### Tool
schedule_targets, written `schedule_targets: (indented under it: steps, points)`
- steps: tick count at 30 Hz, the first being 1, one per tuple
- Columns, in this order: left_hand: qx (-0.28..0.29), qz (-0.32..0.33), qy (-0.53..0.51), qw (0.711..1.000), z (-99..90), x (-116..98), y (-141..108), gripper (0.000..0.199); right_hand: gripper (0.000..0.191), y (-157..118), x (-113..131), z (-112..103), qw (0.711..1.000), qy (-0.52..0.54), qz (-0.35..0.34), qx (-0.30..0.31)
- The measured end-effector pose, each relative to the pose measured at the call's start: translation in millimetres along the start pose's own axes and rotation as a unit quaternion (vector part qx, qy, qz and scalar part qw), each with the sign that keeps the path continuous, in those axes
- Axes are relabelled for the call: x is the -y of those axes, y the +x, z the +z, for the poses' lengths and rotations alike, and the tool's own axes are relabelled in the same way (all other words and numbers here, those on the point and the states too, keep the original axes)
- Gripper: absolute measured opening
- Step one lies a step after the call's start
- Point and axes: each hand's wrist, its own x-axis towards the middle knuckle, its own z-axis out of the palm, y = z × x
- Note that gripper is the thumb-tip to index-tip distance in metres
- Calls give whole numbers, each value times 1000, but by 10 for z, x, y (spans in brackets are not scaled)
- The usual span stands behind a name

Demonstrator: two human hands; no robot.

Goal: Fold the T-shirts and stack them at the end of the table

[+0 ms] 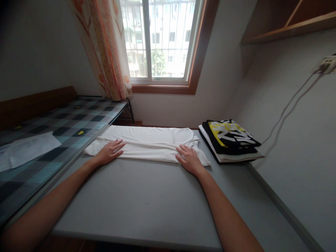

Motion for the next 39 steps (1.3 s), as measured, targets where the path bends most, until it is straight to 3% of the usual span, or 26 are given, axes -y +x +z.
schedule_targets:
  steps: [39]
  points:
    - [-1, 6, 6, 1000, 19, 14, 5, 59, 52, 1, -6, 0, 1000, 3, 3, -2]
